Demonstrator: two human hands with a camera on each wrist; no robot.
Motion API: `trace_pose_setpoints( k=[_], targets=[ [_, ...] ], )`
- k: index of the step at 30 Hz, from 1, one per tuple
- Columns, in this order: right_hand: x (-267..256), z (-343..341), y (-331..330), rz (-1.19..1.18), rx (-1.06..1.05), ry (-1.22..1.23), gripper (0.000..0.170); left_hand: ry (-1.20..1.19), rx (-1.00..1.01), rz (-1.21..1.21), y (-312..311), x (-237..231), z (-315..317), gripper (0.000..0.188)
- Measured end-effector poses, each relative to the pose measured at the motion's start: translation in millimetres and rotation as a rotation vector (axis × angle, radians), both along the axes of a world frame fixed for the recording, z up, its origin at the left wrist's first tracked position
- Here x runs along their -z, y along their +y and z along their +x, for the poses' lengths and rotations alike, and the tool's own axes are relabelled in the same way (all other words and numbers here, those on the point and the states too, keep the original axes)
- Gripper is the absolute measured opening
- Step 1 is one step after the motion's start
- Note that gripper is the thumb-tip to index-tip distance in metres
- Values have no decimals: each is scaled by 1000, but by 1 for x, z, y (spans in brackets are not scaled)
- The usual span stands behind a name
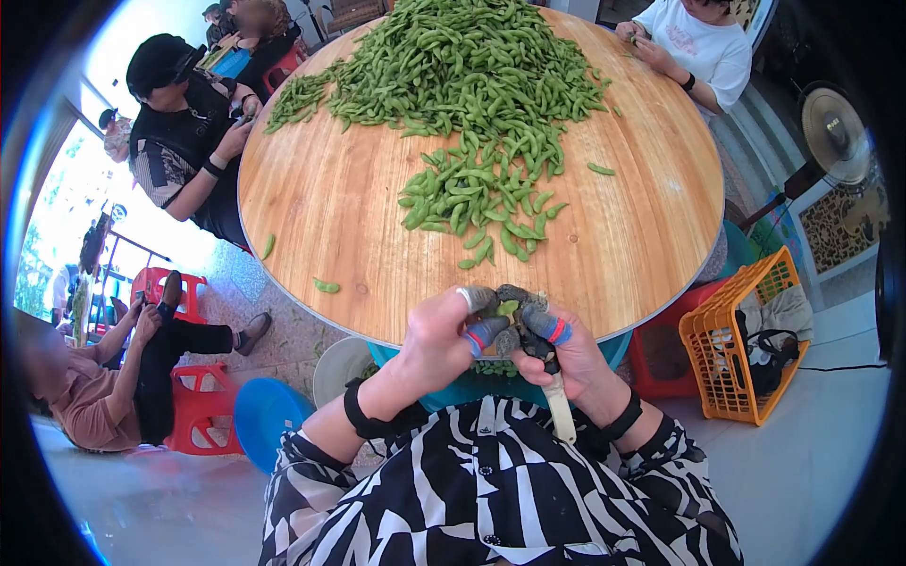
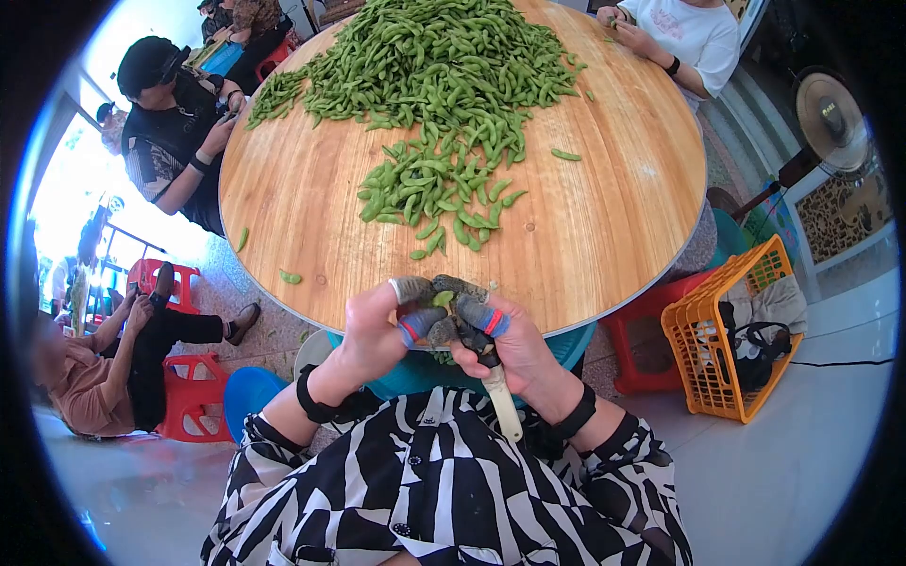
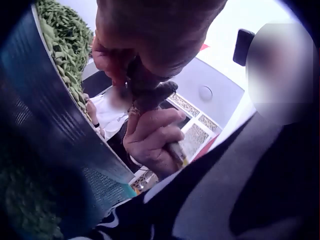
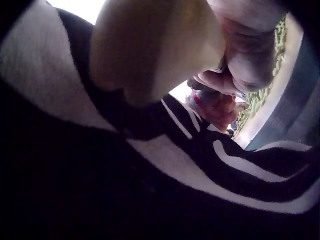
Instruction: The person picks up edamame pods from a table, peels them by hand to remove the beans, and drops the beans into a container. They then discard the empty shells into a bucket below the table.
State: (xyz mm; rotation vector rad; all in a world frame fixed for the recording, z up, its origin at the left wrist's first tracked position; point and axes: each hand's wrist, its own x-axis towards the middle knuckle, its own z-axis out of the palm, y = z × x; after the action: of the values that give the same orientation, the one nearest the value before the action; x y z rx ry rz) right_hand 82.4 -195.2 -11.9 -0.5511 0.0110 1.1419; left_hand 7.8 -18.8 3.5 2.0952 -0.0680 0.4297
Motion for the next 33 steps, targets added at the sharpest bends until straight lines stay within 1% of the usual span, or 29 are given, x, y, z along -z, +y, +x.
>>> trace_pose_setpoints(
  k=[1, 3, 4, 6, 7, 9, 10, 11, 12, 13, 14, 15, 16, 17, 18, 20, 21, 23, 24, 26, 27, 31, 33],
  targets=[
    [1, 0, 0, 5, -20, -36, 29, -1, -2, 0, -2, 2, 2, 23],
    [-1, 0, 0, 10, -40, -72, 29, 107, 68, -663, -4, 9, 5, 17],
    [-5, 0, 1, -32, -16, -104, 29, 107, 69, -663, -1, 8, 5, 17],
    [-6, 1, 0, -74, 10, -134, 28, 433, 125, -1096, 8, 4, 7, 12],
    [-4, 3, -3, -37, -20, -122, 28, 433, 125, -1095, 8, 6, 7, 12],
    [-7, 6, -5, 0, -54, -112, 27, 514, 319, -1506, 10, 10, 8, 9],
    [-12, 6, -6, -76, -41, -226, 26, 512, 317, -1505, 8, 9, 7, 9],
    [-15, 6, -6, -153, -26, -340, 25, 534, 230, -1371, 6, 7, 6, 9],
    [-15, 6, -6, -153, -27, -340, 25, 553, 145, -1236, 4, 5, 6, 8],
    [-15, 5, -6, -224, -6, -507, 23, 553, 145, -1236, 4, 5, 5, 8],
    [-15, 4, -7, -296, 16, -674, 22, 543, 147, -1109, 3, 5, 5, 10],
    [-17, 2, -5, -296, 16, -672, 22, 533, 148, -982, 2, 5, 3, 11],
    [-21, -1, -3, -369, 85, -790, 23, 536, 148, -981, 2, 3, 2, 11],
    [-23, -2, -1, -442, 156, -908, 24, 538, 160, -879, 3, 2, 0, 13],
    [-22, -2, -1, -441, 157, -907, 24, 540, 171, -779, 3, 0, -1, 14],
    [-19, -2, -1, -649, 234, -1477, 29, 539, 177, -762, 0, -3, -4, 14],
    [-16, -2, 0, -648, 232, -1477, 29, 534, 184, -745, -1, -4, -5, 14],
    [-10, -1, 1, -514, 373, -1781, 32, 537, 196, -725, 0, -9, -8, 13],
    [-12, -1, 0, -513, 373, -1782, 32, 542, 210, -704, 0, -10, -9, 12],
    [-16, -4, -3, -565, 287, -1873, 29, 584, 201, -705, -2, -10, -10, 11],
    [-15, -6, -3, -563, 284, -1873, 29, 627, 192, -707, -3, -9, -11, 10],
    [-11, -9, -1, -591, 280, -1885, 27, 640, 189, -755, -6, -11, -15, 8],
    [-9, -9, -2, -587, 276, -1881, 26, 638, 205, -642, -1, -13, -19, 6]
  ],
)
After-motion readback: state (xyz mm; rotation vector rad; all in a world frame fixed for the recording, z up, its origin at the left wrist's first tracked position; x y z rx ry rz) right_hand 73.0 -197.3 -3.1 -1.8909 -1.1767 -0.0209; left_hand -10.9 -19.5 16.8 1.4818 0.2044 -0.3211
